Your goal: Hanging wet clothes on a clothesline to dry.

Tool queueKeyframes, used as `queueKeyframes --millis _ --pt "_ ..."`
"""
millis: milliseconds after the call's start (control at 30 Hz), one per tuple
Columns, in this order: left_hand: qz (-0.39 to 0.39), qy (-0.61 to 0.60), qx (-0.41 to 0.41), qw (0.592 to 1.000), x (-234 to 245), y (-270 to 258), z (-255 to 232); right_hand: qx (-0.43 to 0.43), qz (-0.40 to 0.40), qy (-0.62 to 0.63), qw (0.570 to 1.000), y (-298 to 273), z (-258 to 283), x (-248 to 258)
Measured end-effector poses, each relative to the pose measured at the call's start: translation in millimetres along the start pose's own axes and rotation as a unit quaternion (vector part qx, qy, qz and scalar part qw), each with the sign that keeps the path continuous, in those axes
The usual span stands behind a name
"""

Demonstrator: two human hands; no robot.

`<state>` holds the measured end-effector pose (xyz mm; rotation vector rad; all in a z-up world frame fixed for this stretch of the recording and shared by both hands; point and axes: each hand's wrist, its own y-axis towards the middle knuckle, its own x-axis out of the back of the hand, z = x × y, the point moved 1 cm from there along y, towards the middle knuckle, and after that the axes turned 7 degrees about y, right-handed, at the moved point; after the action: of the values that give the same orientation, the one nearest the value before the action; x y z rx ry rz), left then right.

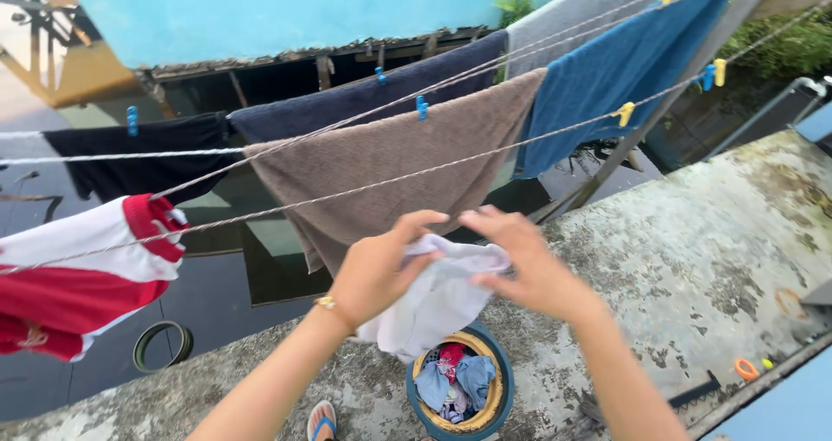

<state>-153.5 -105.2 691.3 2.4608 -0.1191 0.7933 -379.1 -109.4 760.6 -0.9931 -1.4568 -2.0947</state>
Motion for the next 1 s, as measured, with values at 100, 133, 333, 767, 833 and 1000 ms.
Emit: queueKeyframes --millis 100,133,333,767,833,1000 --pt "0.024 0.036 0.031 0.999 14.1 2.2 -4.5 -0.159 -0.011 0.2 0.967 -19.5 -22.2 -70.9" --pt "0.023 0.035 0.058 0.997 22.7 3.0 -2.4 -0.318 0.006 0.253 0.914 -38.0 -42.9 -102.0" --pt "0.06 0.012 -0.002 0.998 67.2 -31.7 58.7 -0.283 -0.035 0.232 0.93 21.6 -14.9 -123.0" --pt "0.195 -0.032 0.19 0.962 122.8 -104.8 230.1 -0.507 0.104 0.185 0.836 30.0 -27.2 -168.6" --pt "0.312 0.013 0.101 0.945 123.7 -114.1 249.2 -0.564 0.061 0.275 0.776 -2.5 -46.6 -205.9" --pt "0.455 0.091 0.199 0.863 142.2 -116.5 285.1 -0.536 -0.08 0.378 0.75 -47.1 -90.8 -296.8"
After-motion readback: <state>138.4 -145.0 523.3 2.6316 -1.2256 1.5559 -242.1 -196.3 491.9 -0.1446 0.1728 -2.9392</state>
